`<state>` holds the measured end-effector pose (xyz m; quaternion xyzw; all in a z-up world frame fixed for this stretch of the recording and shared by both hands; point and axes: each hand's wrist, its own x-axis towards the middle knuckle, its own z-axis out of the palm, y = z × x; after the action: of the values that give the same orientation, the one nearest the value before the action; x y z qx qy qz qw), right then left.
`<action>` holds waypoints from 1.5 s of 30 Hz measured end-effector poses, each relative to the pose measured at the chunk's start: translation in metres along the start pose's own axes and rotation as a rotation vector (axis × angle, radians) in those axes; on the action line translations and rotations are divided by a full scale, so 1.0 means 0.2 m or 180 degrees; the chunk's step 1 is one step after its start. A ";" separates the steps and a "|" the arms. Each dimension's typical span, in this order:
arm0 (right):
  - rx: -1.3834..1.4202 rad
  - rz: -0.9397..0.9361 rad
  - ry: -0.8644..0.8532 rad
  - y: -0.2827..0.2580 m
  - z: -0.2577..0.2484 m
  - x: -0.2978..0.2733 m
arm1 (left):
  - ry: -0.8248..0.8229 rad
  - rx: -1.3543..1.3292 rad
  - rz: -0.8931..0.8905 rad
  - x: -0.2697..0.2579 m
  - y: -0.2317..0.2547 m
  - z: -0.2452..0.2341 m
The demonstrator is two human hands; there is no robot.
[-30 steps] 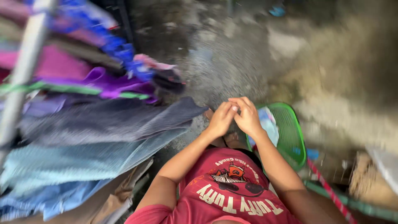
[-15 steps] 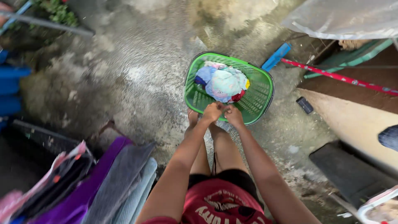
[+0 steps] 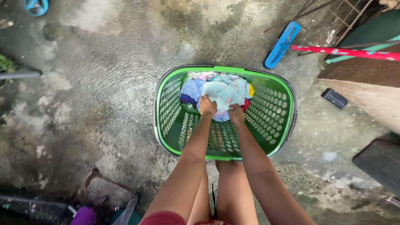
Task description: Hanging various items of clothing and linens on a drying rack outdoors.
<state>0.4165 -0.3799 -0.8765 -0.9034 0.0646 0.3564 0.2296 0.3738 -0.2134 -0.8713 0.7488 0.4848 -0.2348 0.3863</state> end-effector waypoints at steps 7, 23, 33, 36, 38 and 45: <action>0.0563 -0.0343 0.0207 0.00 0.26 0.23 | -0.0038 -0.0256 -0.0370 0.31 0.01 0.00; 0.2001 -0.0790 -0.0340 -0.57 -0.68 -0.58 | 0.0288 -0.2133 0.2007 -1.02 0.25 -0.79; 0.1934 -0.2038 -0.1838 -1.63 -1.96 -1.89 | 0.0989 -0.2485 0.1673 -1.65 0.48 -1.87; 0.0290 -0.3765 -0.0547 -1.79 -2.07 -1.98 | 0.1172 -0.2057 0.1776 -2.23 0.59 -2.58; -0.0199 -0.3961 0.0007 -1.95 -2.10 -2.20 | 0.0781 -0.1855 0.1863 -2.54 0.58 -2.84; -0.0092 -0.4163 0.0599 -2.51 -1.93 -2.78 | 0.0473 -0.0925 0.2737 -3.01 0.35 -3.21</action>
<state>0.3843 -0.1389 -0.0708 -0.7867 -0.4825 0.0639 0.3799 0.1702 -0.0398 -0.0309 0.8348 0.1843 0.0714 0.5138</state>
